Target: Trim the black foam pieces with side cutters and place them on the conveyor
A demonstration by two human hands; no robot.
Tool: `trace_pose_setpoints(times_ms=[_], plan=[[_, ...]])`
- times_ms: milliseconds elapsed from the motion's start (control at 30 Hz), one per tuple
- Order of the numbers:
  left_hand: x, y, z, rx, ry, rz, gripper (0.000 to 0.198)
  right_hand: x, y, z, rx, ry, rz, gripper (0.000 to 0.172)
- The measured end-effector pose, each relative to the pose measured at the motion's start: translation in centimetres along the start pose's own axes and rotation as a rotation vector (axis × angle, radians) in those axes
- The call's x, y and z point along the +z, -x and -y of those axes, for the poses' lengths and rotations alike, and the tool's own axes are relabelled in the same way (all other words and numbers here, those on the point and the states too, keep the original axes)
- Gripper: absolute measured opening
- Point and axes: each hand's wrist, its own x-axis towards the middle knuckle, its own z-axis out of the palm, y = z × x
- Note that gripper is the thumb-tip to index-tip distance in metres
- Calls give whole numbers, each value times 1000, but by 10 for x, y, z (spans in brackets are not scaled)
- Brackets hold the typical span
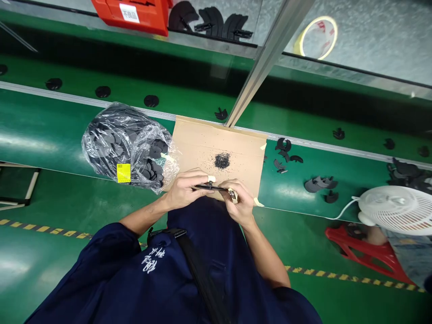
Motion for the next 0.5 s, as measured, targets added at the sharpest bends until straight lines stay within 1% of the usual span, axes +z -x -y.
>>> trace_pose_setpoints(times_ms=[67, 233, 367, 500], plan=[[1, 1, 0, 29, -3, -21, 25, -2, 1, 1, -1, -11, 11, 10], [0, 2, 0, 19, 2, 55, 24, -7, 4, 5, 40, 15, 79, 6], [1, 2, -1, 14, 2, 19, 21, -8, 4, 8, 56, 0, 83, 4], [0, 2, -1, 44, 3, 81, 26, -9, 5, 9, 51, -2, 92, 3]])
